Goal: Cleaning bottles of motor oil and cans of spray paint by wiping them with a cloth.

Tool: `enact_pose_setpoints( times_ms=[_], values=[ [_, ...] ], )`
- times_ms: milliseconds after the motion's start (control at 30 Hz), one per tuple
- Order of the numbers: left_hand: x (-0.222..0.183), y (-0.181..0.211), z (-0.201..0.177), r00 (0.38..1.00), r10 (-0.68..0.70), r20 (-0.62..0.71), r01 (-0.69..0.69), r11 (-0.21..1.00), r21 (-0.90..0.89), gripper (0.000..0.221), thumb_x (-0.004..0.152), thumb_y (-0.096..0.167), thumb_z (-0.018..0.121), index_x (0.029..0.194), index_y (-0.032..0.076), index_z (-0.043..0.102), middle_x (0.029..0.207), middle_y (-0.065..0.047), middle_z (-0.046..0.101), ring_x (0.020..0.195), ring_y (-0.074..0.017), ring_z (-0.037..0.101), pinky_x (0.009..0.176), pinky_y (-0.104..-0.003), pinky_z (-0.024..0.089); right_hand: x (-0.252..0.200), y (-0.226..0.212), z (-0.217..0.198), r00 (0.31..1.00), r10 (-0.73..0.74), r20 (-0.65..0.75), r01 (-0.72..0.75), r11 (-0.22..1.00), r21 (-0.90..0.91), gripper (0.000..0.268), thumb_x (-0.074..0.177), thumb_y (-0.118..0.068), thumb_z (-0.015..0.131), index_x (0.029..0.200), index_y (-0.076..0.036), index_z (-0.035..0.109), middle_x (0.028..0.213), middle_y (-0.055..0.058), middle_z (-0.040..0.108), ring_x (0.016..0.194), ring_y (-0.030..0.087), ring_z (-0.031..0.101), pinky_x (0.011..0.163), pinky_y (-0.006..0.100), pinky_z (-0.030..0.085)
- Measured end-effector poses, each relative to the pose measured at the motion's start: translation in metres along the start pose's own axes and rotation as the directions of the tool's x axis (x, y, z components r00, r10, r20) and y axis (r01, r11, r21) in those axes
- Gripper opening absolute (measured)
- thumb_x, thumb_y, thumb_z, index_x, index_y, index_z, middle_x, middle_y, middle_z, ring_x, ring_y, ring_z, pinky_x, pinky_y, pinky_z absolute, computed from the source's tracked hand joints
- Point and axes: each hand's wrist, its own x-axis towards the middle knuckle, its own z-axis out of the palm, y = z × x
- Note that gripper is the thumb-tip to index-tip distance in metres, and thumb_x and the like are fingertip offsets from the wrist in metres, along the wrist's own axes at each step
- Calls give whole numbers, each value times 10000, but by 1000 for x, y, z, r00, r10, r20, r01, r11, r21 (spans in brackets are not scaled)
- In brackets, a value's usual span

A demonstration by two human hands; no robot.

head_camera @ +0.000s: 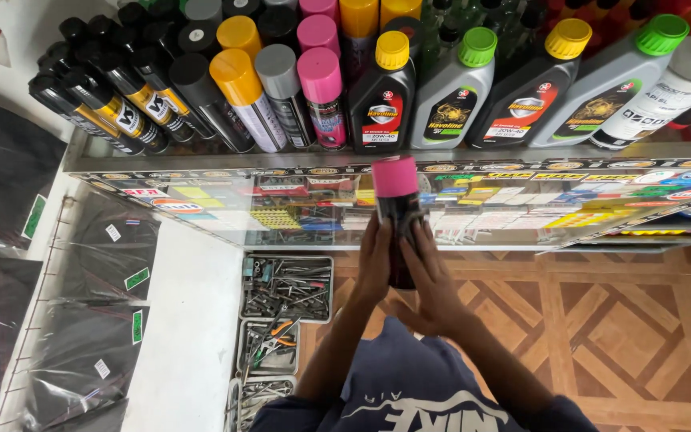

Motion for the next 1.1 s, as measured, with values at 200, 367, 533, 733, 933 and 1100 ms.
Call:
enact_pose_setpoints(
  times_ms=[200, 367, 533, 733, 933, 1100],
  values=[
    [-8, 34, 9, 990, 54, 128, -42, 995, -94, 450, 1003, 252, 686, 1386, 74, 534, 1110, -87, 613, 1015, -173, 570, 948, -431, 500, 15, 12, -13, 979, 183, 90, -203, 825, 527, 1021, 869, -226, 643, 1652, -3, 29, 1717, 256, 37, 1556, 391, 83, 1233, 516, 182],
    [-3, 27, 15, 991, 100, 85, -90, 989, -116, 424, 1090, 275, 528, 1434, 28, 520, 1152, -62, 577, 1066, -156, 514, 966, -350, 453, 49, 5, -23, 1000, -27, -1, 27, 997, 67, 1006, 853, -513, 661, 1581, 84, 306, 1682, 336, 126, 1552, 533, 76, 1272, 565, 133],
    [11, 21, -5, 996, 82, 47, -75, 989, -131, 584, 1110, 390, 462, 1565, 31, 386, 1408, -220, 516, 1295, -317, 487, 1099, -490, 411, -19, 5, 1, 996, 57, 76, -77, 951, 299, 958, 830, -387, 701, 1582, 27, 275, 1698, 268, 75, 1546, 482, 48, 1238, 568, 146],
    [-9, 35, 15, 989, -32, 143, 51, 990, -129, 608, 1108, 440, 444, 1572, 49, 399, 1426, -221, 526, 1327, -304, 493, 1133, -492, 393, 28, 26, -20, 991, 125, 45, -129, 820, 557, 1063, 863, -317, 643, 1645, 3, -2, 1724, 205, -69, 1569, 356, -94, 1274, 501, -9],
    [-14, 48, 13, 996, -88, -8, 88, 996, -25, 507, 1134, 456, 321, 1171, 36, 602, 1006, -120, 523, 968, -254, 490, 897, -410, 407, -13, 10, -8, 998, 41, 54, -48, 991, 126, 1059, 742, -405, 766, 1579, 54, 307, 1677, 344, 60, 1542, 532, 63, 1250, 561, 179],
    [-6, 39, 15, 999, -30, -18, 27, 989, -148, 569, 1016, 238, 615, 1531, 84, 427, 1150, -91, 595, 1083, -204, 582, 1013, -455, 467, -16, 0, -10, 992, 104, 71, -124, 899, 420, 963, 918, -418, 638, 1633, 11, 156, 1722, 239, -1, 1576, 408, -9, 1255, 486, 73]
  ],
)
